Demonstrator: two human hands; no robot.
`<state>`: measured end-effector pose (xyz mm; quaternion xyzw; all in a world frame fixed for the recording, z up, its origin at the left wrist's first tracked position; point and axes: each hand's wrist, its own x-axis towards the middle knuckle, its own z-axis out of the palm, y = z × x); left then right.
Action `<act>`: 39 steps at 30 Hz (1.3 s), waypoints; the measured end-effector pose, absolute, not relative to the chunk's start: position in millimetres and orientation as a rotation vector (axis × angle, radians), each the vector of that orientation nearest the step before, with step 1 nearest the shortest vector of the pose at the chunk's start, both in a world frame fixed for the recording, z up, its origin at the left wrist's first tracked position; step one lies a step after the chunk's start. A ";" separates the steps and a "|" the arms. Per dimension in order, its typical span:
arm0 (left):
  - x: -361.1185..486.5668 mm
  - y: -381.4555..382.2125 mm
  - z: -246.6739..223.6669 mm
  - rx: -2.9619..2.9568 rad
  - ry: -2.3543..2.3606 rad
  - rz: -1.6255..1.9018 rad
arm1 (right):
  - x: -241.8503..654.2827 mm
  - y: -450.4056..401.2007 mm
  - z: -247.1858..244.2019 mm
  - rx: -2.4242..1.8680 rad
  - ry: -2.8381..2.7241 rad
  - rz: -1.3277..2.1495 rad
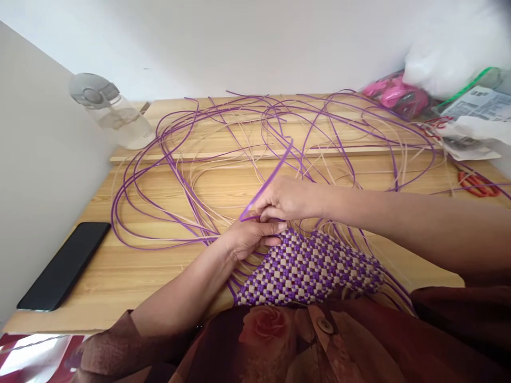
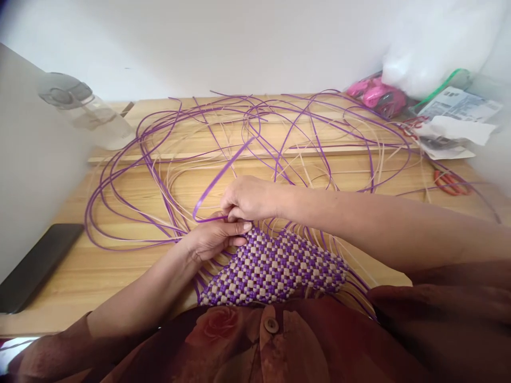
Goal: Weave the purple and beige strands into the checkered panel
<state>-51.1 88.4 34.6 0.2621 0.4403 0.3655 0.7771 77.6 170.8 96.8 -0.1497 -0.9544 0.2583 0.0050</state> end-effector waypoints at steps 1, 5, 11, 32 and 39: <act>-51.3 88.9 34.6 0.548 0.938 0.803 | 77.9 172.5 95.9 -0.449 -2.974 0.852; -51.1 90.9 35.2 0.449 0.953 0.834 | 75.8 180.6 91.4 -0.490 -2.961 1.006; -51.2 92.9 35.6 0.385 0.957 0.761 | 89.6 175.1 93.7 -1.100 -2.628 0.609; -46.5 90.9 29.8 0.555 0.938 0.843 | 119.1 73.7 56.7 -1.099 -2.291 0.428; -44.9 91.1 27.0 0.567 1.002 0.867 | 123.9 61.5 70.9 -1.327 -2.301 0.877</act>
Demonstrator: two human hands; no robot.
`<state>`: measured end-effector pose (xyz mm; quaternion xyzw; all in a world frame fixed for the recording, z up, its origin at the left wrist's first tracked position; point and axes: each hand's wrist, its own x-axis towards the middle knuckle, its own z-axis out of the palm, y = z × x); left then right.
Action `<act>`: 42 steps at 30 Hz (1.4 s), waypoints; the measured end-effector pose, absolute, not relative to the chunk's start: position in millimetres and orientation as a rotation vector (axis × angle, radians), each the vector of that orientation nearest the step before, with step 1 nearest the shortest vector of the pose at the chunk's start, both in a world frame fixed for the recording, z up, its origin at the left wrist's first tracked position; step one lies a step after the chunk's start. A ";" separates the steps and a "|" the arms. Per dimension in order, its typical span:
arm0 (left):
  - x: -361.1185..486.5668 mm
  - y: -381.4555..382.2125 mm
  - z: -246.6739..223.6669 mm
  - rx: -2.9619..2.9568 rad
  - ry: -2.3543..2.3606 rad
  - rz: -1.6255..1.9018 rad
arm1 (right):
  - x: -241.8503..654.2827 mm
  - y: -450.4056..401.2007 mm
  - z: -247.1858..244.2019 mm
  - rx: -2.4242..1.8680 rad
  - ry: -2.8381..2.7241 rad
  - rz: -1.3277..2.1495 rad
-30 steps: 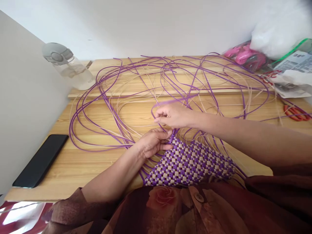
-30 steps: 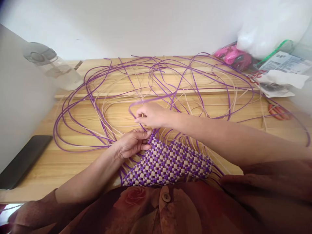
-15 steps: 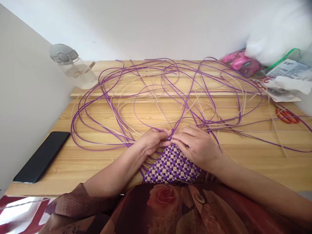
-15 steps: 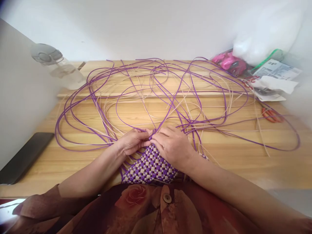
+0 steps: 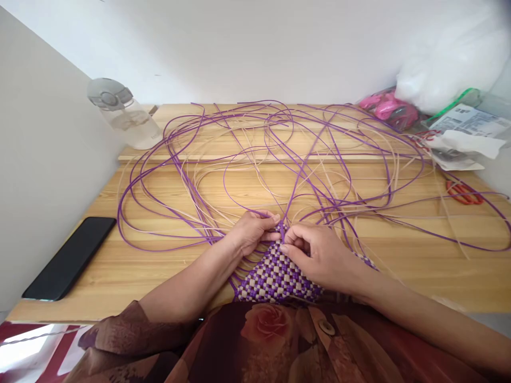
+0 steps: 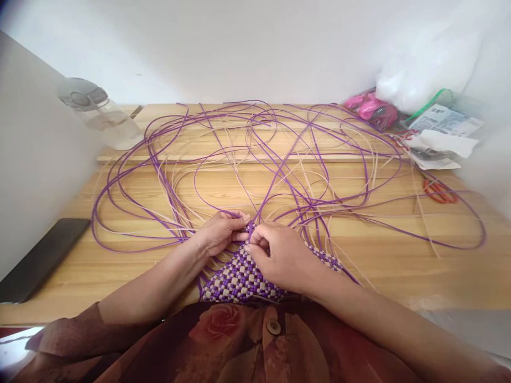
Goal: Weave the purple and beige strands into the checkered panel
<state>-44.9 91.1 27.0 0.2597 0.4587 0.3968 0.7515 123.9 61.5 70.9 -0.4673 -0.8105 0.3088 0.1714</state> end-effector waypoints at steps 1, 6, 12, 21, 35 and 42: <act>-45.2 91.0 27.1 0.573 1.003 0.862 | 126.1 59.4 71.2 -1.309 -2.312 0.900; -44.8 89.2 28.0 0.646 0.994 0.885 | 125.5 59.0 59.8 -1.106 -2.252 0.647; -42.3 87.4 25.2 0.693 1.024 0.888 | 123.3 50.8 51.5 -0.958 -2.340 0.568; -42.4 86.9 28.8 0.837 1.045 0.847 | 125.2 56.0 37.7 -0.845 -2.178 0.536; -43.8 88.0 27.6 0.918 1.056 0.875 | 141.5 85.8 52.2 -1.231 -1.773 1.390; -46.0 87.5 32.0 1.000 0.987 0.909 | 124.8 129.3 60.8 -1.342 -1.755 1.581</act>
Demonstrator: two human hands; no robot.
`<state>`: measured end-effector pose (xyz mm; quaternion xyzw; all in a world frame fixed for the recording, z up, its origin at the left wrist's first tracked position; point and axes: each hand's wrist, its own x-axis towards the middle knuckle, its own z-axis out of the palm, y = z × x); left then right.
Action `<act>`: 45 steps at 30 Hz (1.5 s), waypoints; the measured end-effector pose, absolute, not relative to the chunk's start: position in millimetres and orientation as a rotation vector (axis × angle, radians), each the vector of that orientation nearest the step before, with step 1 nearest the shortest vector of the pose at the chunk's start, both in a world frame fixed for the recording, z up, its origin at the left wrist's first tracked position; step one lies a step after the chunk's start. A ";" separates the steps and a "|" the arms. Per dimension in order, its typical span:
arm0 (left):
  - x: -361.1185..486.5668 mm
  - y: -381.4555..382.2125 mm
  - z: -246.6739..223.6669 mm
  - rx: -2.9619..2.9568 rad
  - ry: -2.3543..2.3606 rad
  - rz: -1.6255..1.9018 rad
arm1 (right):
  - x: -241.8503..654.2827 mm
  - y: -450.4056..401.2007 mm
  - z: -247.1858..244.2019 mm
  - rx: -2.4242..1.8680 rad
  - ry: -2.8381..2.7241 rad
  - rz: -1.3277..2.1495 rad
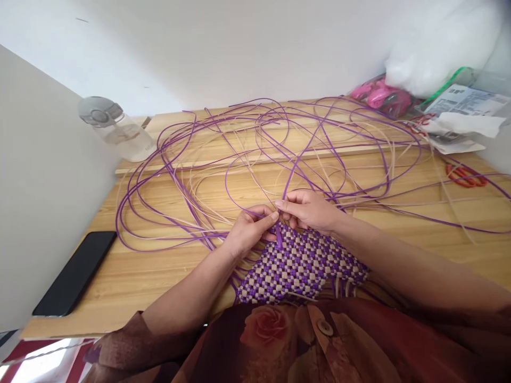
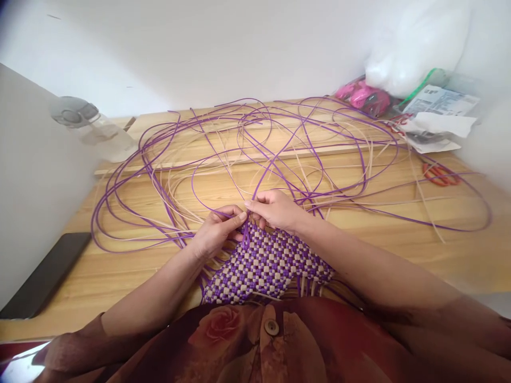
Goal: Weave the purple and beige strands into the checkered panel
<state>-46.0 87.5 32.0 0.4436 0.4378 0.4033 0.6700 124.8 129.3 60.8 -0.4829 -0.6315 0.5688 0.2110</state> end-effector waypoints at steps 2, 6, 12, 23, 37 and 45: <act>-46.0 87.6 30.4 1.000 1.001 0.900 | 119.4 133.6 62.5 -1.352 -2.019 1.219; -45.5 87.8 28.3 0.989 1.028 0.874 | 119.5 141.6 69.1 -1.417 -2.264 0.728; -44.7 87.1 30.3 1.003 1.021 0.881 | 119.7 136.5 59.9 -1.415 -2.076 1.231; -45.0 89.4 33.7 0.836 1.142 0.795 | 166.3 218.6 46.9 -1.787 -1.470 0.961; -50.4 92.3 31.0 0.985 1.075 0.769 | 163.7 55.3 59.3 -1.094 -2.263 0.526; -58.3 97.8 31.1 1.179 1.122 0.711 | 158.3 48.7 21.2 -0.858 -2.474 0.219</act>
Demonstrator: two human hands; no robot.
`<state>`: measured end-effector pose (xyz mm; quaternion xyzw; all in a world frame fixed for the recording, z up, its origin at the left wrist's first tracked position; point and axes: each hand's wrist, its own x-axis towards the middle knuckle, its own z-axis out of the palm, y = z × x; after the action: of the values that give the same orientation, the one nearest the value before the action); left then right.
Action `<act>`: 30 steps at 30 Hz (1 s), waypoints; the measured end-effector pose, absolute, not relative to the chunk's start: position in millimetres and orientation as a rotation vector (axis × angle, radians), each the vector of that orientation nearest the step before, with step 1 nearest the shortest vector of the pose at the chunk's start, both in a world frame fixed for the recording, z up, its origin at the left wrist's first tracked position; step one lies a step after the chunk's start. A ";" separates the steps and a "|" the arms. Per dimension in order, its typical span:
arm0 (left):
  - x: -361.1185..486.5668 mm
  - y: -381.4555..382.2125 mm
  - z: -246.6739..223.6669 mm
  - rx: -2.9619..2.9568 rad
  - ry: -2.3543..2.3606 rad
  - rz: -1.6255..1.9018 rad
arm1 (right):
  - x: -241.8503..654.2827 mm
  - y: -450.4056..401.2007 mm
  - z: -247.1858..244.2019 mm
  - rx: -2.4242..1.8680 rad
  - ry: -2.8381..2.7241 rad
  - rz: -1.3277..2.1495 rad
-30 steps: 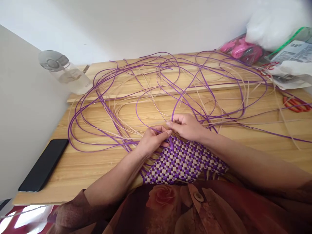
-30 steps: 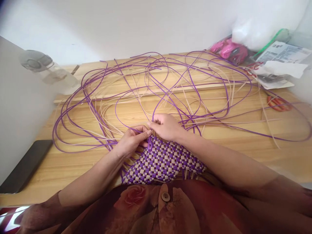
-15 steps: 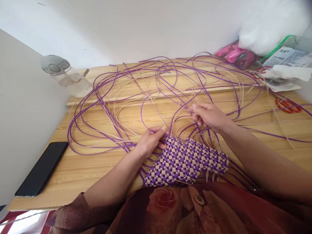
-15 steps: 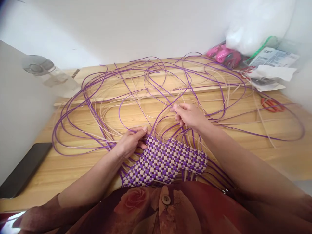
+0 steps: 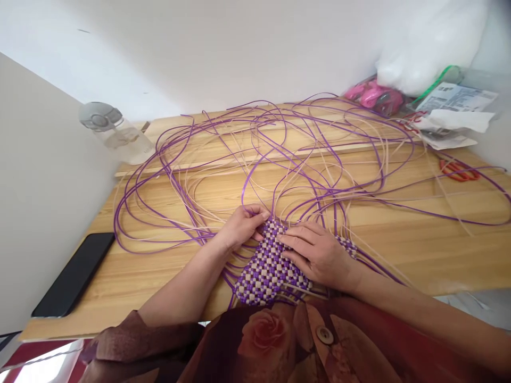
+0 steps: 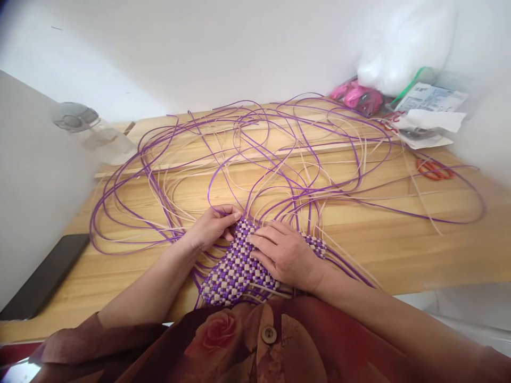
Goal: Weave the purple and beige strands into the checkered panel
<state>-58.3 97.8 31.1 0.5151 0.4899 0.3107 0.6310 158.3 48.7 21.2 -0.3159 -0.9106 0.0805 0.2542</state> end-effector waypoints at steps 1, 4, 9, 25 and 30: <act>-59.3 98.3 30.9 1.205 1.130 0.692 | 158.4 48.9 20.7 -0.849 -2.498 0.203; -60.6 98.2 32.7 1.316 1.170 0.634 | 157.3 43.8 23.2 -0.864 -2.541 0.191; -65.5 102.1 38.4 1.371 1.330 0.619 | 154.7 27.8 24.6 -0.967 -2.567 0.275; -141.0 156.3 16.2 1.436 2.081 1.580 | 154.9 20.4 23.0 -1.043 -2.569 0.304; -115.4 138.3 20.3 2.060 2.028 1.467 | 155.1 19.4 23.2 -1.053 -2.561 0.316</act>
<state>-115.4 138.3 20.3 0.6346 0.6248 0.4521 -0.0500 155.1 19.4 23.2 -0.3720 -0.9044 0.1117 0.1764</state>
